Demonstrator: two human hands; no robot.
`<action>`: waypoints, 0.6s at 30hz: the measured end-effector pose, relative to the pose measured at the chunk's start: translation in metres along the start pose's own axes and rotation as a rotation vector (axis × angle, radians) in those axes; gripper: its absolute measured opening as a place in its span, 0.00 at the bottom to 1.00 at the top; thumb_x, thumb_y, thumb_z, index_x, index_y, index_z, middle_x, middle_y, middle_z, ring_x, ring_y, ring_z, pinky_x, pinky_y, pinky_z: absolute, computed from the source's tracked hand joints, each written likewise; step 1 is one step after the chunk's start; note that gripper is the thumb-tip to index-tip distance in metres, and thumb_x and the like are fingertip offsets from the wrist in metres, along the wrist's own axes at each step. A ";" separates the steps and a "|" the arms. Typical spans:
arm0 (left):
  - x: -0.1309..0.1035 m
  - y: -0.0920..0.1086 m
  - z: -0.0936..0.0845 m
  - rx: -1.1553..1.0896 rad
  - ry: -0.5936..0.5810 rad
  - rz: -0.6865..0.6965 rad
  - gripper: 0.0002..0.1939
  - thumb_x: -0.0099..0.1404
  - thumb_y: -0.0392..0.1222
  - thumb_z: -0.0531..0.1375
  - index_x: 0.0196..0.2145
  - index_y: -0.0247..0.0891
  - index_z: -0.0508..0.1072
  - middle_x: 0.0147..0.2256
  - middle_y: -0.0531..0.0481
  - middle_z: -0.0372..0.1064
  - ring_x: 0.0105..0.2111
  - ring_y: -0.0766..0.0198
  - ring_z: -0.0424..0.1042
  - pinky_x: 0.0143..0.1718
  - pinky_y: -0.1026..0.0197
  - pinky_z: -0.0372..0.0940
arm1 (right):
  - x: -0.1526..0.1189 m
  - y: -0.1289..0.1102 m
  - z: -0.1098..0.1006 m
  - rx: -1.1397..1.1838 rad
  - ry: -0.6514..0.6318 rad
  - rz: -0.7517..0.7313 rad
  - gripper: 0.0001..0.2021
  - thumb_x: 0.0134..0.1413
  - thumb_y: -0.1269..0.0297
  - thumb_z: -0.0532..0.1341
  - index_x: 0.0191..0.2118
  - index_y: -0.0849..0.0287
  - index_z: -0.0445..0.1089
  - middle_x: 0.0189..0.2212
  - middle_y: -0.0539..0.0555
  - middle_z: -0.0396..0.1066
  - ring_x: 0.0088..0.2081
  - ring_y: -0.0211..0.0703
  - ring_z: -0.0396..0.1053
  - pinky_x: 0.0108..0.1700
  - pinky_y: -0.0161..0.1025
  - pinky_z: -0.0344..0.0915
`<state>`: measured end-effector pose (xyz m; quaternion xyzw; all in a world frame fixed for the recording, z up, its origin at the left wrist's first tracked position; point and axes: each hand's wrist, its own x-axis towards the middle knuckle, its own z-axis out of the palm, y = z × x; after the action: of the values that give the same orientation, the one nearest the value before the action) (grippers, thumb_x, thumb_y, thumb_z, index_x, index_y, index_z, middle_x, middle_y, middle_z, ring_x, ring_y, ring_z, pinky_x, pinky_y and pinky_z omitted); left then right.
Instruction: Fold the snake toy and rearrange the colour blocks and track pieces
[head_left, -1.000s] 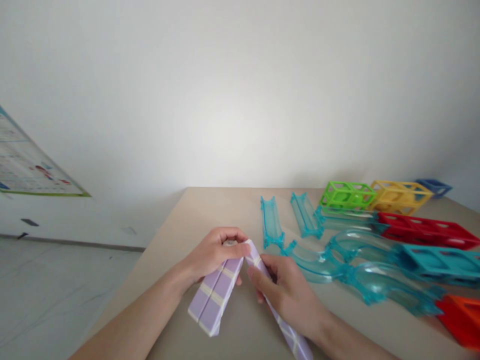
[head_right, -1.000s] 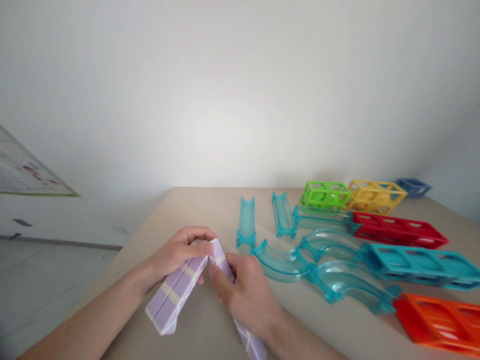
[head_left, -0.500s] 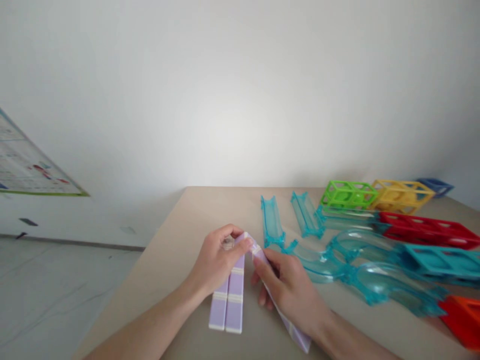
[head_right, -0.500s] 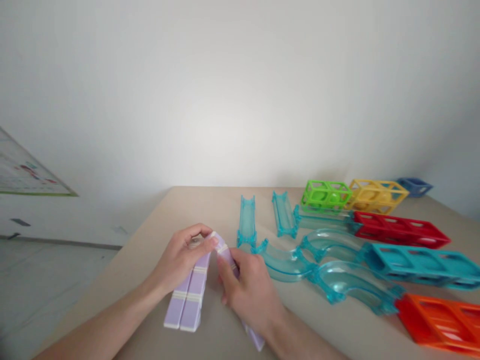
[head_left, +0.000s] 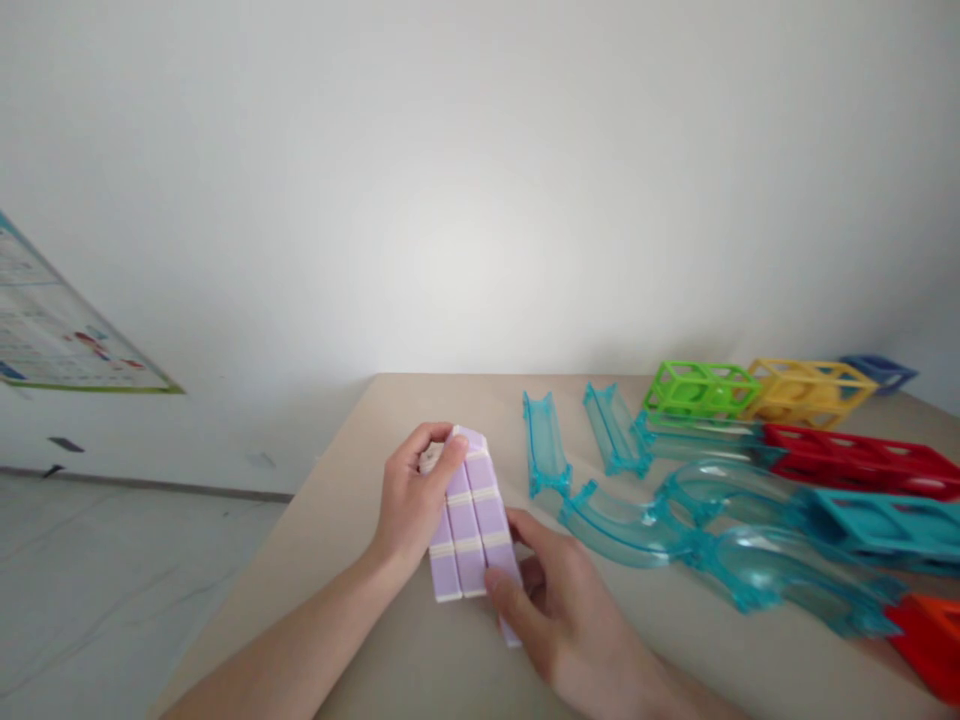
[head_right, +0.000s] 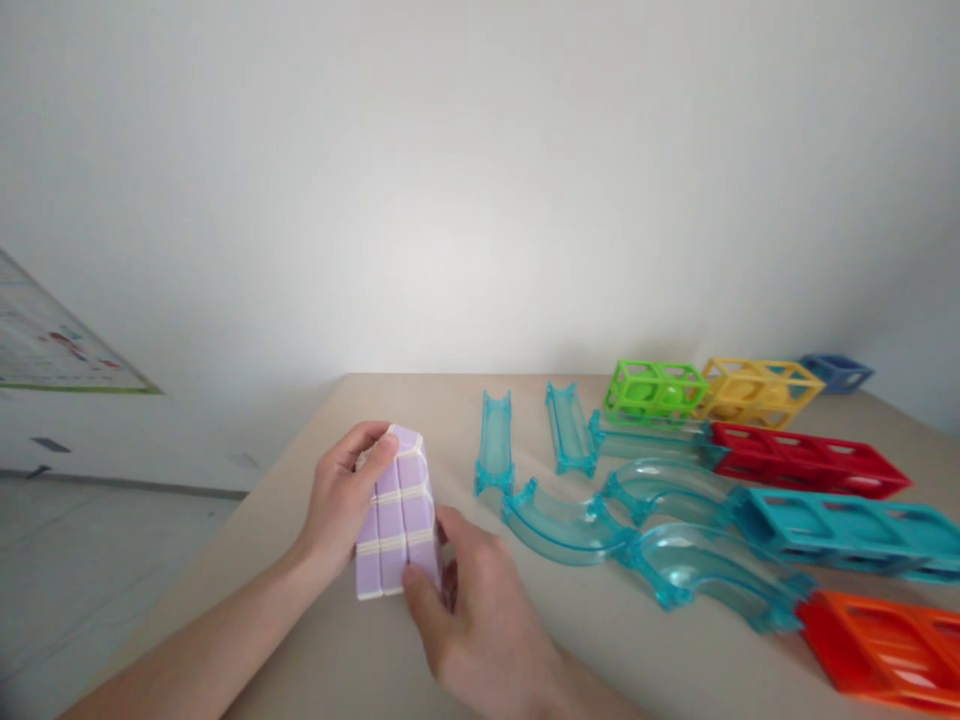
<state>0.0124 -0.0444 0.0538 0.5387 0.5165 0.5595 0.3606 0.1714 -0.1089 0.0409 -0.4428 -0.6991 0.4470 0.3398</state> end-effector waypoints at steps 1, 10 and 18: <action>0.002 -0.002 0.001 -0.053 0.028 -0.018 0.16 0.60 0.53 0.61 0.39 0.39 0.72 0.32 0.53 0.68 0.29 0.68 0.66 0.31 0.67 0.61 | 0.000 0.002 0.001 -0.038 0.035 -0.012 0.06 0.61 0.63 0.55 0.40 0.57 0.66 0.27 0.48 0.67 0.24 0.36 0.62 0.25 0.33 0.56; -0.016 -0.006 0.016 -0.463 -0.249 -0.335 0.23 0.47 0.37 0.69 0.42 0.37 0.68 0.38 0.47 0.71 0.38 0.60 0.71 0.39 0.59 0.66 | -0.003 0.006 0.002 -0.224 0.269 -0.203 0.14 0.57 0.68 0.58 0.50 0.55 0.64 0.42 0.55 0.64 0.29 0.36 0.63 0.30 0.34 0.62; -0.003 -0.002 -0.001 -0.975 -0.419 -0.353 0.31 0.46 0.33 0.57 0.51 0.33 0.70 0.44 0.41 0.74 0.45 0.51 0.73 0.55 0.44 0.60 | -0.004 0.009 0.010 -0.147 0.264 0.015 0.14 0.54 0.55 0.61 0.32 0.55 0.55 0.22 0.45 0.59 0.22 0.34 0.57 0.23 0.33 0.55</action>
<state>0.0122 -0.0475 0.0516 0.3147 0.1978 0.5457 0.7510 0.1665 -0.1143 0.0288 -0.5266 -0.6759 0.3351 0.3919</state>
